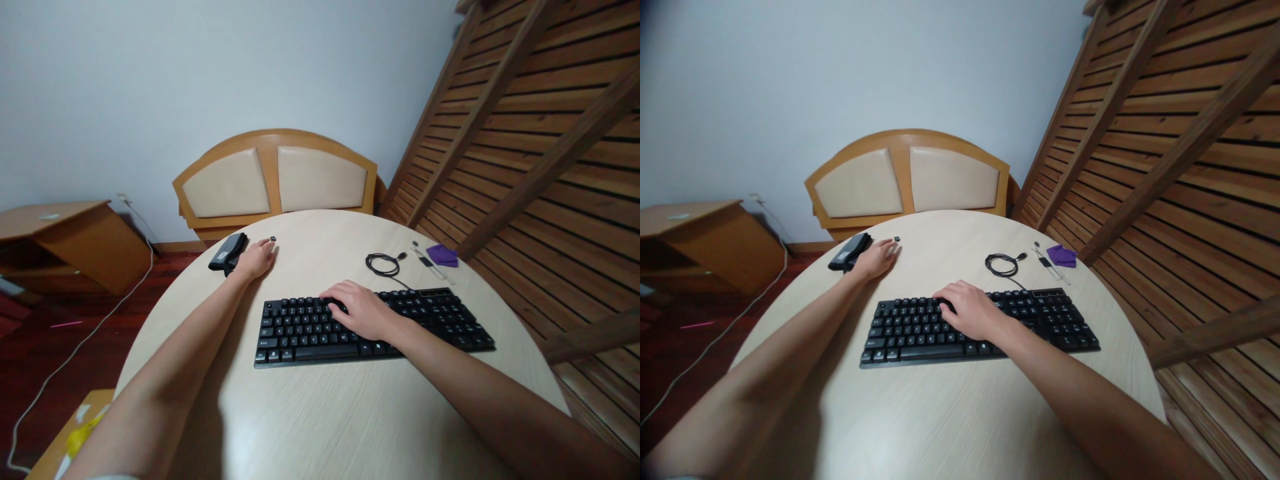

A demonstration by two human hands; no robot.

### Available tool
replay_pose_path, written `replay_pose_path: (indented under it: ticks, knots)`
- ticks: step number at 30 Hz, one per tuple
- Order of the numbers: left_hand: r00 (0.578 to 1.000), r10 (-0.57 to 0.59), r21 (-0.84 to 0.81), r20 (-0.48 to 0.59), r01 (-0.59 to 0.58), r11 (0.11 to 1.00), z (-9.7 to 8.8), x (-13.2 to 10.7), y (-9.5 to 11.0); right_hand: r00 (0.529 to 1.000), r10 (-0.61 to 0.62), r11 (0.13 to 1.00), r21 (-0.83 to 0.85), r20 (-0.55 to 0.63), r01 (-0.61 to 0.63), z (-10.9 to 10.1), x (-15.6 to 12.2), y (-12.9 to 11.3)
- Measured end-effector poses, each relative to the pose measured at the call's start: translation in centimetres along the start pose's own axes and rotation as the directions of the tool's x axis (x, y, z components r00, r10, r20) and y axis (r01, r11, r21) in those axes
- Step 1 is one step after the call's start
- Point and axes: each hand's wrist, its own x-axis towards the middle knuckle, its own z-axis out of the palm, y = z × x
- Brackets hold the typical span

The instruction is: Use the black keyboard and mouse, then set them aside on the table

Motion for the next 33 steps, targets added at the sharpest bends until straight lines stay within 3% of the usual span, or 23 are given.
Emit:
replay_pose_path:
  ticks: [7,13,20,28,30,33]
  knots:
    - [0.999,-0.014,0.066,0.040,0.012,0.998,0.8,3.6,-0.2,1.000,0.006,1.000,0.020,0.013,-0.006,-0.2,0.1,-0.1]
    - [0.999,-0.041,0.036,-0.004,0.041,0.999,1.2,3.5,0.6,1.000,0.017,1.000,0.025,0.013,-0.017,-0.1,0.0,0.1]
    - [0.995,-0.071,0.000,-0.074,0.071,0.997,0.1,-0.6,1.6,1.000,0.006,1.000,0.015,-0.005,-0.005,0.1,0.1,0.2]
    - [0.997,-0.069,-0.043,-0.035,0.068,0.997,-2.2,-7.2,2.6,0.999,0.009,1.000,0.004,-0.036,-0.009,0.5,0.1,0.2]
    - [0.997,-0.076,-0.123,-0.010,0.074,0.990,-2.7,-8.7,2.6,0.999,0.005,1.000,0.003,-0.041,-0.005,0.6,0.0,0.3]
    - [0.999,-0.030,-0.423,0.043,0.045,0.905,-3.6,-10.6,2.3,0.999,-0.012,1.000,-0.011,-0.046,0.011,0.7,-0.2,0.4]
